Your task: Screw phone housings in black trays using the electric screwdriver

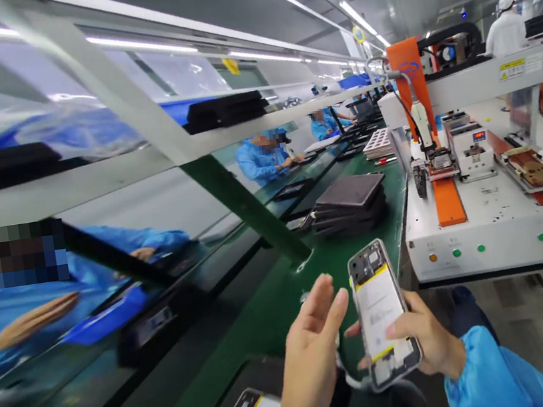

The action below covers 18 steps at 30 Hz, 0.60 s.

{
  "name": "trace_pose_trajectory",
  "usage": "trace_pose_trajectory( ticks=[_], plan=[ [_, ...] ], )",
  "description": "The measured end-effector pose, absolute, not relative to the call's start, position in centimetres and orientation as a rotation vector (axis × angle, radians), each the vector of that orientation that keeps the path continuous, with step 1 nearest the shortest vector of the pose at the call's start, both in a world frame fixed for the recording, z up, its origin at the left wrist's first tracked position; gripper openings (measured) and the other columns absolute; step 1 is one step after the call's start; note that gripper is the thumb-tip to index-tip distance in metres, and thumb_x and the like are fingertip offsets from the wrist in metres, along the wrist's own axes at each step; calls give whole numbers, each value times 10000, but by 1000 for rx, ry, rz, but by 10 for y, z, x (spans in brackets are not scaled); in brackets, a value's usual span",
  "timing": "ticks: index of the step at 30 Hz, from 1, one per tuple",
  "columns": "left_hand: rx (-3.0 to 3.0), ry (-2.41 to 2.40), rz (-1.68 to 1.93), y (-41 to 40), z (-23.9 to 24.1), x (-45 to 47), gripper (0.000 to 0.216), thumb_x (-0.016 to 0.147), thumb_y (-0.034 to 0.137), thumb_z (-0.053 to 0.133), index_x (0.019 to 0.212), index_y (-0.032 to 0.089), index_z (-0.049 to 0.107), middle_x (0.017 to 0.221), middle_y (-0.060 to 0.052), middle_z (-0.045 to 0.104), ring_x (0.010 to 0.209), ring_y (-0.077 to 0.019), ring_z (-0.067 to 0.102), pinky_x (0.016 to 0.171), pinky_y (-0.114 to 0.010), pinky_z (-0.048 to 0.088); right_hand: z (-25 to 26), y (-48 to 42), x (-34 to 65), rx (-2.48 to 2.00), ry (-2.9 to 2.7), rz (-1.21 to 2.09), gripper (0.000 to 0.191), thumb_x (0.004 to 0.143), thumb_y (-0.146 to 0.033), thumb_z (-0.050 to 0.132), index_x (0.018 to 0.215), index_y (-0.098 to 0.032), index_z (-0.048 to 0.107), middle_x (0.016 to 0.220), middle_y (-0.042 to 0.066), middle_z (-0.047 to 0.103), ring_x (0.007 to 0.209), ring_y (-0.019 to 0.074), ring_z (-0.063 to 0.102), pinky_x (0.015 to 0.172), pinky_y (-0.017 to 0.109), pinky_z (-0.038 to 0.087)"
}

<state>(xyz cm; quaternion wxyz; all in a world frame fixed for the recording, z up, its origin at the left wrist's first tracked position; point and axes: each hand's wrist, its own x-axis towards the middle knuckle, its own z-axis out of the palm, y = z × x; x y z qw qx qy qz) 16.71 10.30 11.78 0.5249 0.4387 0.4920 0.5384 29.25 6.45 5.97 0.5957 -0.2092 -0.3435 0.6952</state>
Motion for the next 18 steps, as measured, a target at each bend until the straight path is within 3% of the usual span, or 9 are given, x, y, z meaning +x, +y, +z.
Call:
trace_pose_trajectory(
  ticks=[3, 5, 7, 8, 11, 13, 15, 18],
  plan=[
    [928, 1104, 881, 98, 110, 175, 780, 500, 575, 862, 1111, 132, 663, 1066, -152, 710, 950, -316, 681, 611, -305, 564, 52, 62, 293, -615, -640, 1573, 446, 611, -429, 699, 907, -98, 660, 662, 33, 596, 531, 138, 526, 549, 268, 466],
    [898, 1104, 830, 96, 106, 183, 770, 489, 595, 855, 1050, 103, 665, 909, -145, 730, 799, -310, 699, 553, -320, 551, 49, 63, 297, -798, -700, 1411, 436, 678, -511, 704, 825, -102, 669, 631, 27, 570, 564, 144, 522, 555, 259, 452],
    [963, 1112, 920, 97, 101, 191, 724, 527, 620, 822, 1017, 110, 665, 829, -118, 732, 735, -288, 696, 576, -337, 556, 50, 64, 307, -907, -794, 1204, 495, 762, -559, 673, 980, -115, 677, 779, 64, 635, 713, 187, 587, 625, 274, 479],
    [1047, 1106, 965, 97, 99, 195, 681, 567, 630, 793, 1000, 119, 669, 822, -108, 733, 729, -278, 694, 605, -343, 561, 52, 65, 313, -932, -832, 1122, 551, 776, -560, 675, 1126, -135, 643, 947, 93, 657, 837, 215, 609, 674, 287, 497],
    [1484, 1081, 1051, 99, 90, 208, 449, 724, 545, 692, 902, 133, 698, 840, -98, 740, 742, -243, 691, 680, -316, 556, 60, 68, 331, -975, -904, 994, 870, 700, -506, 770, 1435, -226, 398, 1404, 114, 462, 1221, 278, 489, 869, 356, 508],
    [1782, 1052, 1056, 97, 83, 221, 305, 808, 421, 606, 853, 137, 710, 796, -94, 741, 691, -217, 690, 645, -271, 541, 64, 70, 339, -1027, -957, 902, 924, 668, -457, 797, 1457, -236, 370, 1455, 99, 409, 1311, 289, 404, 1002, 406, 443],
    [1949, 1023, 1049, 93, 75, 238, 265, 856, 325, 524, 871, 140, 713, 751, -94, 739, 636, -205, 691, 588, -243, 528, 64, 73, 345, -1075, -955, 778, 855, 681, -424, 775, 1429, -217, 418, 1397, 100, 473, 1289, 293, 428, 1060, 430, 392],
    [2074, 965, 1035, 82, 58, 262, 293, 906, 272, 465, 1051, 149, 688, 856, -105, 755, 728, -212, 723, 634, -229, 553, 61, 80, 364, -1101, -936, 600, 744, 702, -414, 734, 1368, -191, 490, 1269, 105, 564, 1133, 284, 549, 969, 416, 471]
  ],
)
